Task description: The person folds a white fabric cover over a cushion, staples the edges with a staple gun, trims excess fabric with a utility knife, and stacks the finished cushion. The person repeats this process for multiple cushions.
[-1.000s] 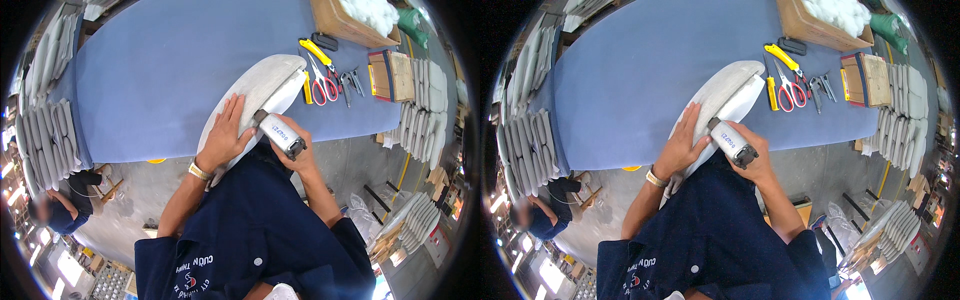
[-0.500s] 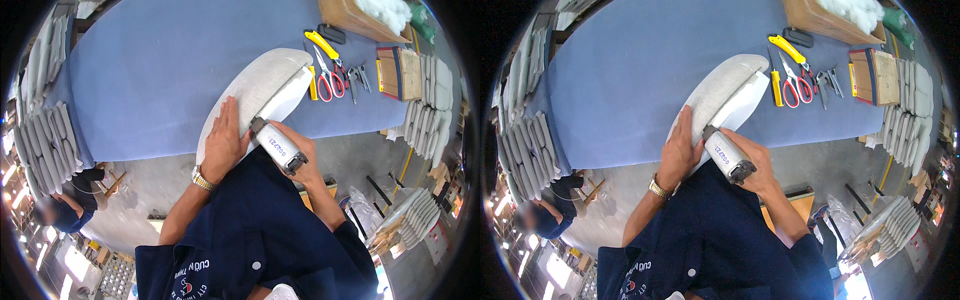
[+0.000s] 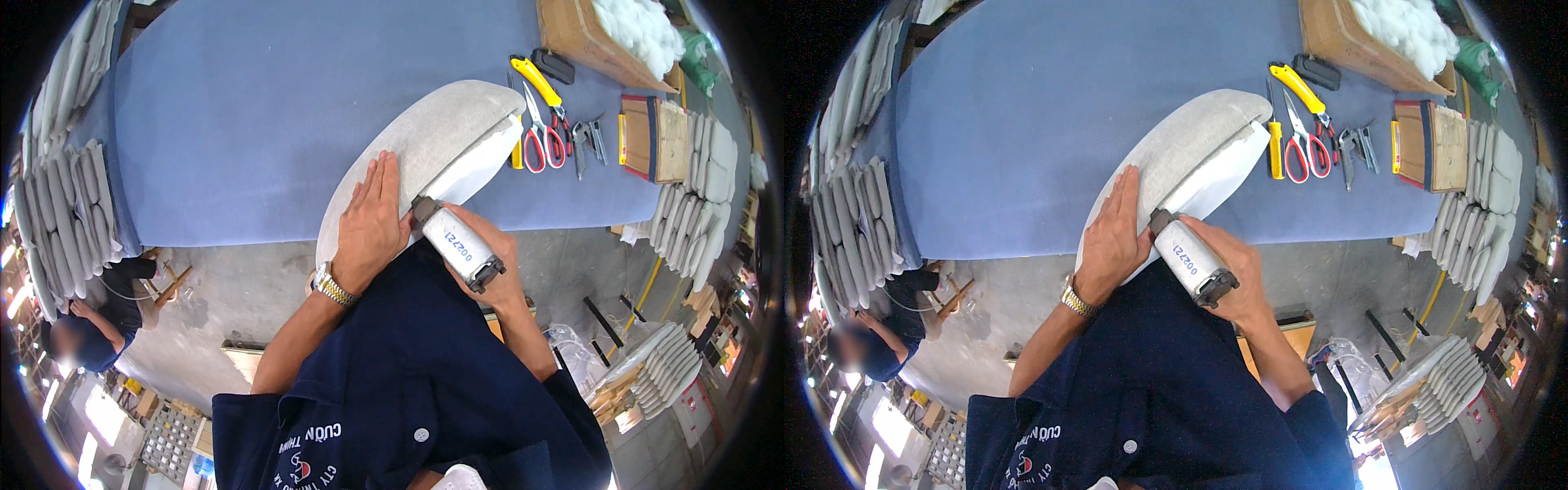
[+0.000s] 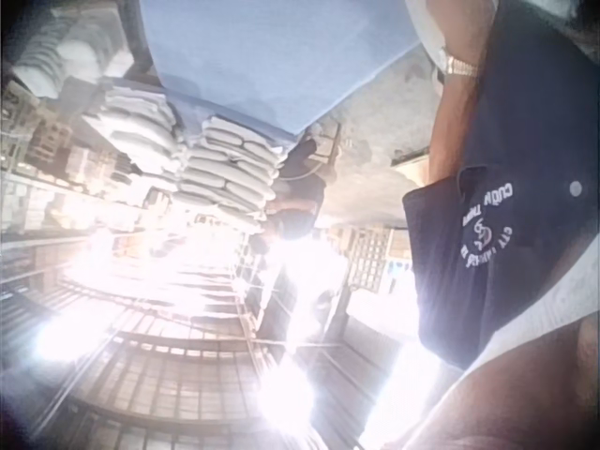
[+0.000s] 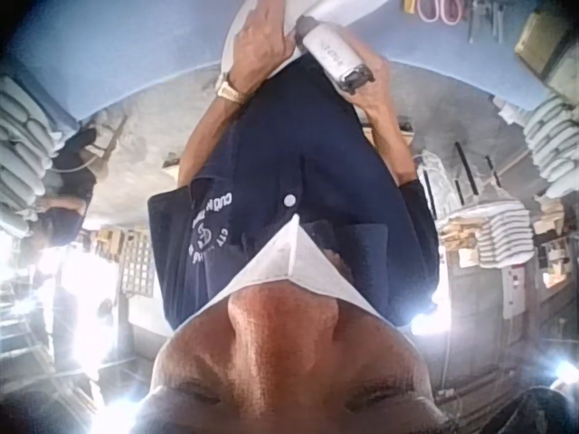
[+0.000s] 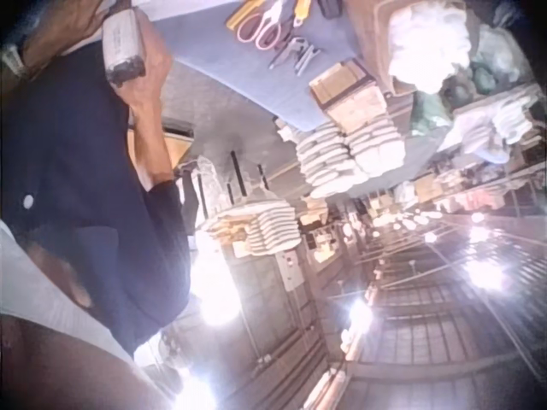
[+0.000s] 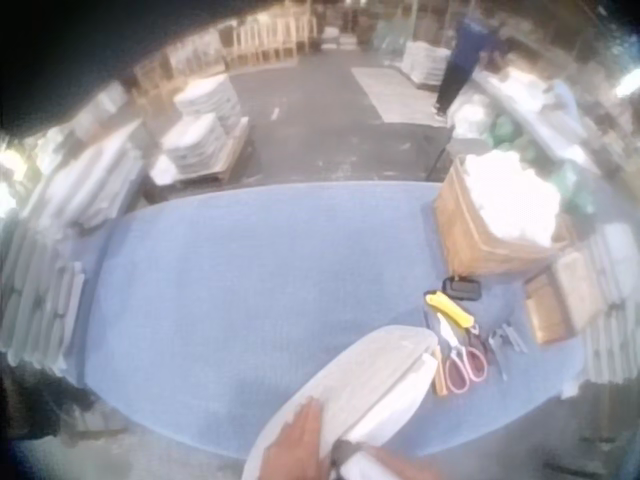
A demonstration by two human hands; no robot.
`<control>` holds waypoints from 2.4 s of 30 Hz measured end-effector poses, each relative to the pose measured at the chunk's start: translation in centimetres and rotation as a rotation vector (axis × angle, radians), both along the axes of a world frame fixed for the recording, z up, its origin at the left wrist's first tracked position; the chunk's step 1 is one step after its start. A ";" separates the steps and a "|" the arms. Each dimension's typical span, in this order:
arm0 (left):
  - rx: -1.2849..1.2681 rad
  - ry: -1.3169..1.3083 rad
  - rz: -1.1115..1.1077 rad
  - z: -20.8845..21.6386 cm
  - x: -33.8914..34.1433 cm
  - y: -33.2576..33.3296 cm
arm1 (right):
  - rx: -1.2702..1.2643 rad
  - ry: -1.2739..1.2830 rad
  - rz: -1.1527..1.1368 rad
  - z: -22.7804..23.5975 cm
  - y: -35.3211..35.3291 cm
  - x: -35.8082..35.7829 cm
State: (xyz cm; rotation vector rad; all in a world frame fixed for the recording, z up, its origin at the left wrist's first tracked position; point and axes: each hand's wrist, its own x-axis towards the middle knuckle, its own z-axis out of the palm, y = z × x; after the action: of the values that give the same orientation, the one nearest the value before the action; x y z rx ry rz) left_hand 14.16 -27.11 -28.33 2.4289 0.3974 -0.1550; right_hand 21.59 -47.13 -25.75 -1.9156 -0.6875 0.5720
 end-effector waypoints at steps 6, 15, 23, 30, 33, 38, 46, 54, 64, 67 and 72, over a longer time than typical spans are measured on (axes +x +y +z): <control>0.045 -0.005 -0.001 -0.2 0.3 -0.4 | 0.012 0.136 -0.040 0.3 1.0 0.1; 0.047 -0.058 -0.003 -0.6 -0.6 -0.5 | -0.016 -0.029 0.027 -0.2 -0.2 -1.4; -0.004 -0.024 0.055 -0.8 0.0 -1.1 | -0.021 0.160 -0.011 0.2 0.7 -1.2; -0.537 -0.038 -0.154 -2.1 -1.1 5.3 | 0.043 0.101 -0.013 -0.9 0.3 -1.3; -0.633 0.124 0.047 -4.8 -1.5 6.9 | 0.040 0.045 0.020 -1.1 0.8 -1.1; -0.656 -0.001 0.063 -3.7 -4.1 4.7 | 0.072 -0.053 0.086 -0.2 2.5 -0.1; -0.123 0.043 0.164 0.4 -3.6 0.7 | 0.053 -0.069 0.128 -0.6 2.4 0.5; -0.058 -0.005 0.163 0.0 -3.7 0.5 | 0.047 -0.081 0.149 -1.2 1.5 -0.4; 0.022 0.037 0.179 0.4 -3.3 -0.5 | -0.051 0.063 0.115 0.2 2.5 0.2; 0.009 0.024 0.184 0.3 -3.4 -0.4 | -0.046 0.003 0.131 -0.1 2.0 -0.1; -0.007 0.018 0.193 0.6 -3.6 -0.4 | -0.039 -0.045 0.184 0.8 1.7 -0.6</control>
State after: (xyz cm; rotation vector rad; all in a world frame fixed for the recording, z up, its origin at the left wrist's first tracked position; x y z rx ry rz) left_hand 10.54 -27.51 -27.74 2.3675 0.6350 -0.0941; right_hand 21.01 -45.42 -24.91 -1.9179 -0.8936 0.6628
